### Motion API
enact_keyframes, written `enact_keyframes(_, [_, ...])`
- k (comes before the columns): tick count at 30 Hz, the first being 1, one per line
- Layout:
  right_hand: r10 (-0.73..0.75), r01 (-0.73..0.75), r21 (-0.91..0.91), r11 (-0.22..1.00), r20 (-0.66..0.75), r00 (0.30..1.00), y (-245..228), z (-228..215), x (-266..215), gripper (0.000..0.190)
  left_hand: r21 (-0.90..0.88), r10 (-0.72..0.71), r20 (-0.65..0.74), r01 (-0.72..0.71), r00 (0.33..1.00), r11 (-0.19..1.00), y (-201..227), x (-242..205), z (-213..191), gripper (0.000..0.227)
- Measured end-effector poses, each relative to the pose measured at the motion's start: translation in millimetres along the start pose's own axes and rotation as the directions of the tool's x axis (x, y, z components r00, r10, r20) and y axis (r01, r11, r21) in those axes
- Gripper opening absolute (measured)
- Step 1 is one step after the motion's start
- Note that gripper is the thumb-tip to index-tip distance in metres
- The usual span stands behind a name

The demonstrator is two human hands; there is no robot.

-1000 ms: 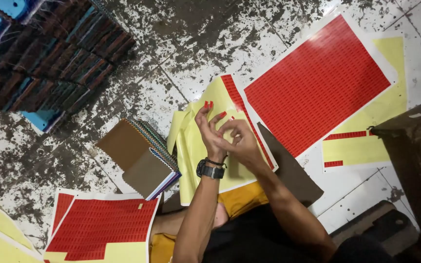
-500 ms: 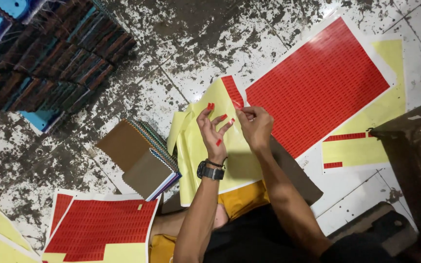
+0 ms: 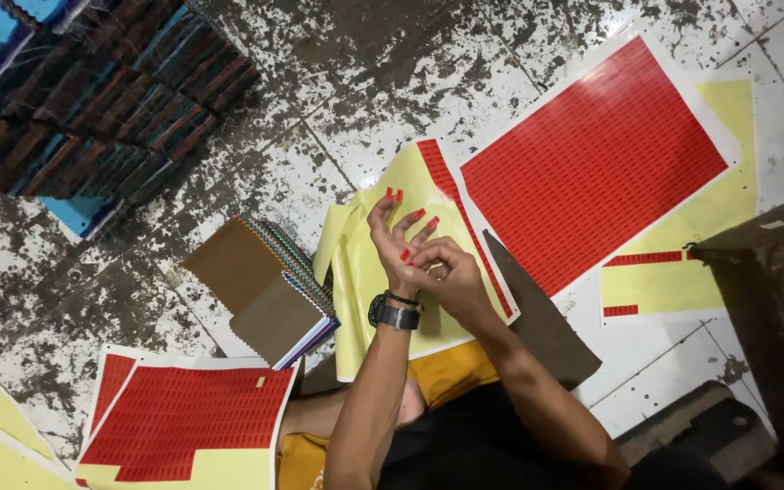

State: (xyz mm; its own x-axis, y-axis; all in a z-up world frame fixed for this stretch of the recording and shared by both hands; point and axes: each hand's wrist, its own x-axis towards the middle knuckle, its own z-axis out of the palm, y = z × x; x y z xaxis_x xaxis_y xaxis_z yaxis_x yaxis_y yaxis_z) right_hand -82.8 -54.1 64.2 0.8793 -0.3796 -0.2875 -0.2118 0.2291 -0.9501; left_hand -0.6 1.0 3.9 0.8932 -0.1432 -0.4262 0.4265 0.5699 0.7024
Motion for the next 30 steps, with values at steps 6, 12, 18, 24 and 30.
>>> enact_keyframes(6, [-0.166, 0.08, -0.356, 0.931, -0.219, 0.961, 3, -24, 29, 0.051, 0.067, 0.018, -0.018, -0.016, 1.0, 0.998, 12, -6, 12, 0.046])
enact_keyframes(12, [-0.235, -0.014, -0.698, 0.716, -0.259, 0.937, 4, -39, 79, 0.04, 0.055, 0.005, -0.011, -0.004, 1.0, 0.998, 15, -10, 13, 0.044])
enact_keyframes(18, [-0.171, -0.177, -0.617, 0.767, -0.462, 0.87, 23, -40, 88, 0.027, 0.059, 0.015, -0.01, -0.015, 1.0, 0.998, 30, -20, 19, 0.046])
enact_keyframes(24, [-0.593, 0.262, -0.65, 0.713, -0.36, 0.72, -8, -5, 59, 0.012, -0.04, 0.053, -0.057, -0.055, 0.997, 0.998, 57, -33, 5, 0.042])
enact_keyframes(30, [-0.263, 0.275, -0.072, 0.959, 0.145, 0.954, -41, 54, -31, 0.015, -0.158, 0.22, -0.149, -0.243, 0.964, 0.957, 136, -49, 1, 0.037])
